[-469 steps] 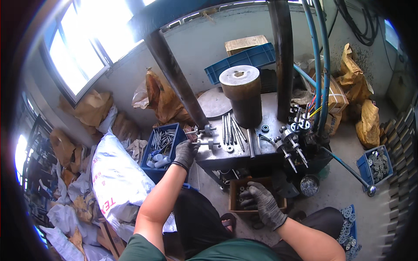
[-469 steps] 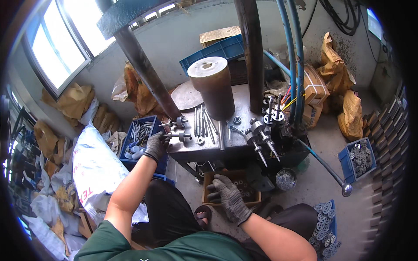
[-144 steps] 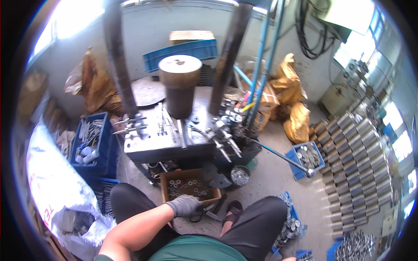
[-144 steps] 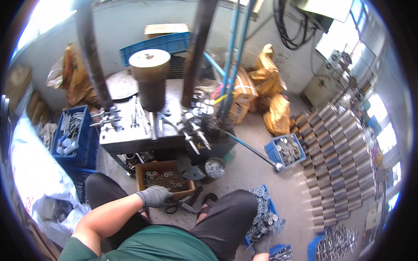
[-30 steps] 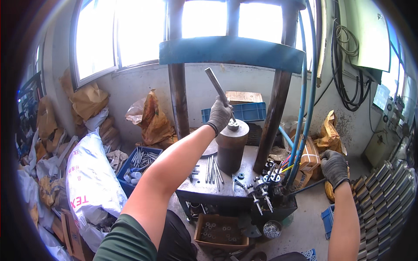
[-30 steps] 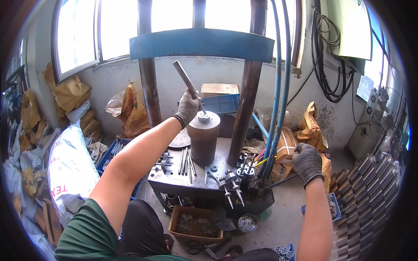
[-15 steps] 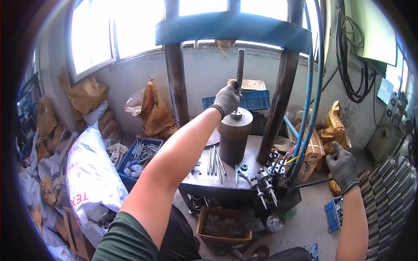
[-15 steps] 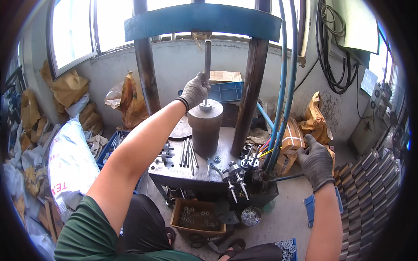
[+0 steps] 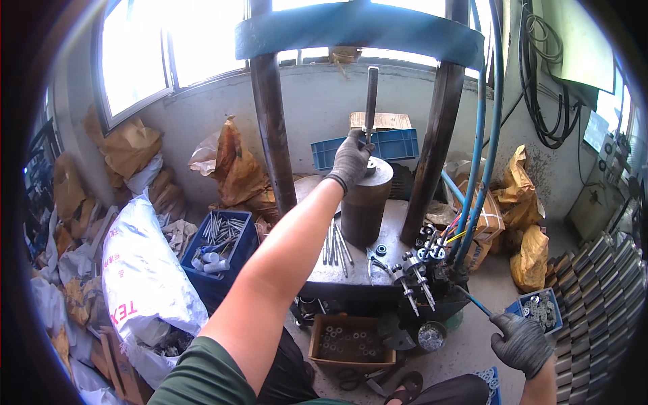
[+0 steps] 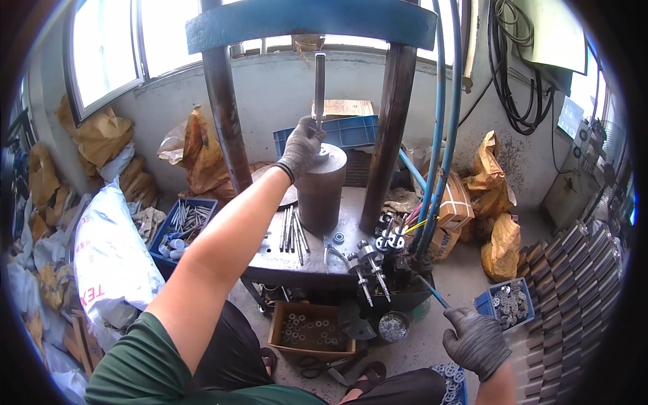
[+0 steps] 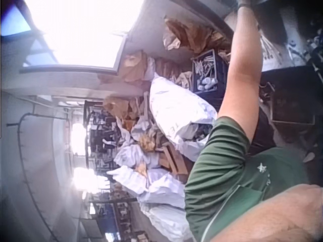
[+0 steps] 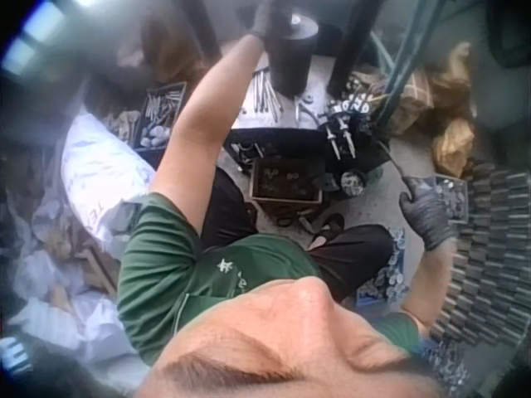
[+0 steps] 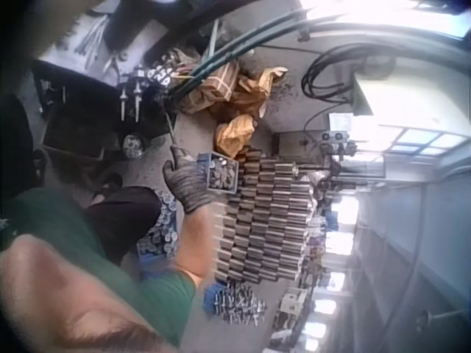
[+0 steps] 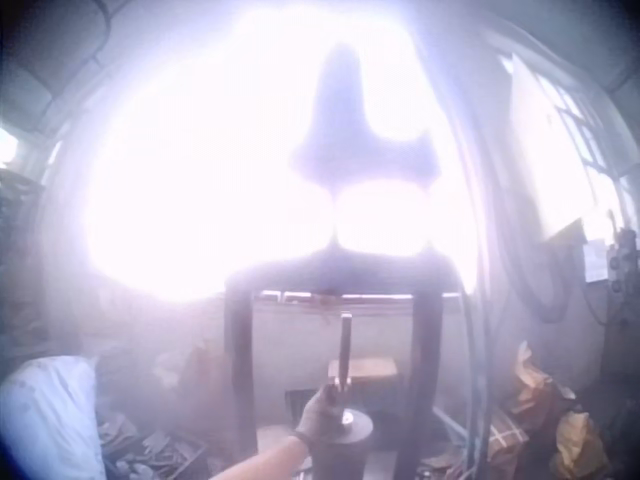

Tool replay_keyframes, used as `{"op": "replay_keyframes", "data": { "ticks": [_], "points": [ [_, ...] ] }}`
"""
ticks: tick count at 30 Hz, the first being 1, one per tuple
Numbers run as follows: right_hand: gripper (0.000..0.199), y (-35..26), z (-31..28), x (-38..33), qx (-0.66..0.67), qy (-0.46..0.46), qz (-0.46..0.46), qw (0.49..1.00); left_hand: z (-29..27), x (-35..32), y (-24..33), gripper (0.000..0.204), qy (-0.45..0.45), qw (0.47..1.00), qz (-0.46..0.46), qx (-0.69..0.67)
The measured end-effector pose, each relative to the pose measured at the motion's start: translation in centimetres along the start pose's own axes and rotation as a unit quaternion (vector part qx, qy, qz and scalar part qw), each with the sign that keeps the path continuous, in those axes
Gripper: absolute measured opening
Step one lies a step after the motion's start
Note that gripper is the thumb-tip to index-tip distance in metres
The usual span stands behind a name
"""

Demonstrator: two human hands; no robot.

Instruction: The person assembles metal shafts by sliding circular metal plates and bearings onto the rods by hand, press-fitting them together using a vertical press machine, and setting the assembled shafts aside on the workbench.

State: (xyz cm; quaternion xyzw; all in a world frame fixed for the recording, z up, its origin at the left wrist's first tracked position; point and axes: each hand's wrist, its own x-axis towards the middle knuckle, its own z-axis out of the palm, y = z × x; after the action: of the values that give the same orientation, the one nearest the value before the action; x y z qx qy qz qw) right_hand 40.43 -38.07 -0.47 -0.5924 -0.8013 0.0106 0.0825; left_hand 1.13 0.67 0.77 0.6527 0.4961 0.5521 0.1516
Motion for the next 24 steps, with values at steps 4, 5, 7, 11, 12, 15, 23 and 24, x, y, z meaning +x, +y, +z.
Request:
{"op": "replay_keyframes", "data": {
  "ticks": [4,5,7,11,12,15,23,24],
  "points": [
    [0.037,-1.3,1.1,-0.1,0.012,0.012,0.003,1.000,0.2,-0.5,-0.8,0.027,-0.047,0.995,-0.025,-0.079],
    [0.037,-1.6,1.3,-0.7,0.010,0.010,0.003,1.000,0.2,-0.9,-0.3,0.026,-0.064,0.988,-0.058,-0.127],
    [0.035,-2.1,2.1,-2.1,0.035,0.039,0.023,0.998,0.1,-1.0,-0.3,0.023,-0.058,0.988,-0.041,-0.134],
    [0.019,-1.3,5.2,-4.9,0.050,0.062,-0.001,0.997,-0.6,-1.1,-0.3,0.019,-0.056,0.994,-0.027,-0.090],
    [0.017,-1.7,6.0,-6.1,0.064,0.033,0.057,0.996,-0.7,-1.3,-0.3,0.020,-0.046,0.997,-0.017,-0.065],
    [0.007,-2.7,6.4,-7.1,0.035,0.062,0.047,0.996,-0.9,-2.0,1.4,0.020,-0.043,0.997,-0.024,-0.056],
    [0.010,-3.7,7.1,-6.9,-0.016,0.080,0.102,0.991,-0.4,-1.2,-0.3,0.021,-0.044,0.997,-0.020,-0.065],
    [0.012,-3.8,7.1,-6.8,-0.004,0.079,0.106,0.991,-0.4,-1.1,-0.6,0.021,-0.043,0.997,-0.021,-0.065]
  ]
}}
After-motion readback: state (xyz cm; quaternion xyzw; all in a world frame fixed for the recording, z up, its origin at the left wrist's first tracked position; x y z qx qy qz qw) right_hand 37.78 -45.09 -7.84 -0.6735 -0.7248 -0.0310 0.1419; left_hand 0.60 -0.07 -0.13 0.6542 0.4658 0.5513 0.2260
